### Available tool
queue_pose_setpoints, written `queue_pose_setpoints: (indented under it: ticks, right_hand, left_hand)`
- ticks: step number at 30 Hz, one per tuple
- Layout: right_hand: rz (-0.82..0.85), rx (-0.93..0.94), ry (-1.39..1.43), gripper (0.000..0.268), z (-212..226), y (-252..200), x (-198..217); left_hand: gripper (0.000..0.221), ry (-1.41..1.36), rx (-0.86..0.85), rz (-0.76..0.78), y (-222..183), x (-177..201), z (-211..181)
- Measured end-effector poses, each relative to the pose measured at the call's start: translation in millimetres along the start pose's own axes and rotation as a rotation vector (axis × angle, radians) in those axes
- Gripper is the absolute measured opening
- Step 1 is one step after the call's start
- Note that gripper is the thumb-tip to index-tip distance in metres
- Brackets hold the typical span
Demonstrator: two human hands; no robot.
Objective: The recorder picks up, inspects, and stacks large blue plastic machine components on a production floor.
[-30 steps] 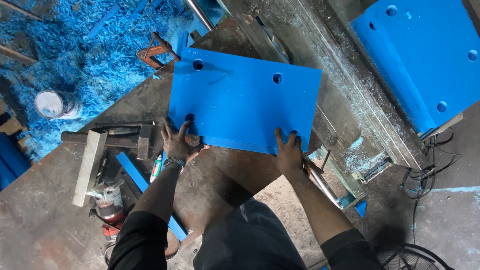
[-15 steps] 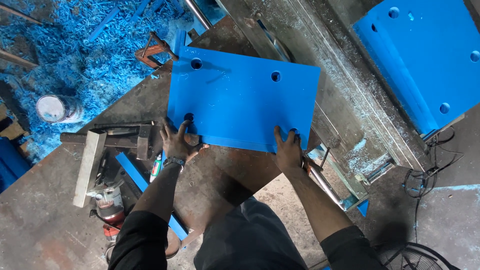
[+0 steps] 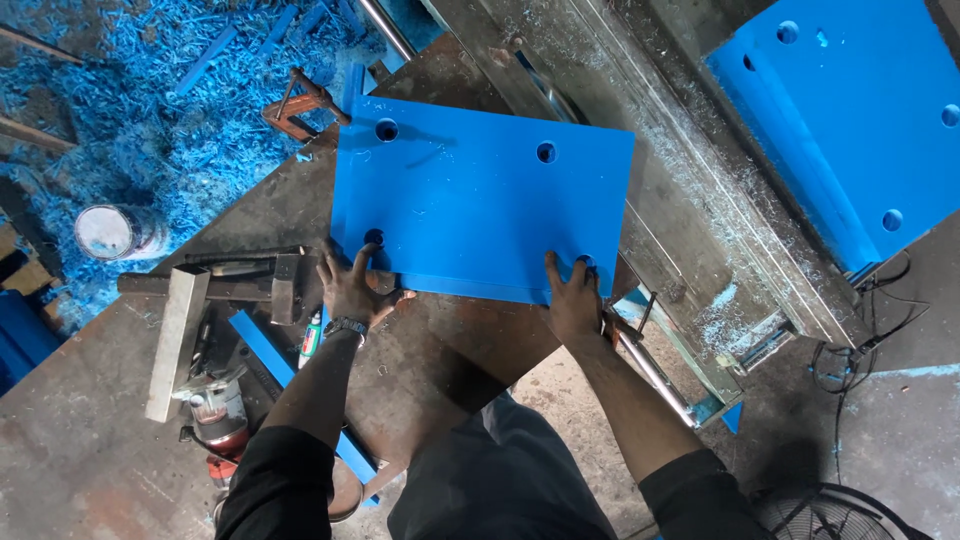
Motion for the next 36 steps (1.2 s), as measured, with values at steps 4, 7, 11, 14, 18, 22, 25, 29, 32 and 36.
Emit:
queue_pose_setpoints:
  ticks: [4,7,11,14,18,22,25,29,32,36]
  right_hand:
    - [0.003,-0.002,-0.011,0.109,-1,0,2]
    - [-0.014,-0.001,-0.023,0.109,-1,-2,1]
    - [-0.06,0.011,-0.043,0.104,1,-4,5]
    - [-0.074,0.0,-0.077,0.109,-1,-4,0]
    - [-0.103,0.006,-0.043,0.105,-10,6,-25]
    - [-0.09,-0.002,-0.081,0.108,-2,-3,-4]
    - [-0.075,-0.001,-0.055,0.108,-3,-2,-8]
    - [-0.07,-0.006,-0.065,0.107,-5,-1,-12]
    - [-0.056,-0.006,-0.091,0.106,-1,-6,-2]
    - [-0.067,-0.003,-0.056,0.106,-2,-5,-5]
  left_hand:
    - [0.098,-0.013,-0.016,-0.02,-1,1,-3]
    - [0.103,-0.001,-0.011,-0.027,0,-6,1]
    - [0.106,0.004,0.008,-0.01,0,-5,1]
    - [0.107,-0.018,0.006,-0.01,-5,6,-11]
    - [0.1,-0.005,-0.022,-0.047,-9,17,-20]
    - [0.098,-0.008,-0.018,-0.06,-11,17,-21]
    - [0.099,-0.008,-0.019,-0.059,-11,14,-21]
    - [0.1,-0.017,-0.006,-0.053,-8,8,-16]
    - [0.1,-0.016,-0.014,-0.064,-11,14,-19]
    - [0.092,-0.037,-0.021,-0.034,-12,12,-19]
Point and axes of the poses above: each hand's wrist, its own y-axis towards the middle knuckle, its own x-axis out of the back of the hand, z = x × y, the point moved 1 cm from there along y, towards the middle knuckle, and after that the axes turned 13 degrees about z, right-handed, at the moved point
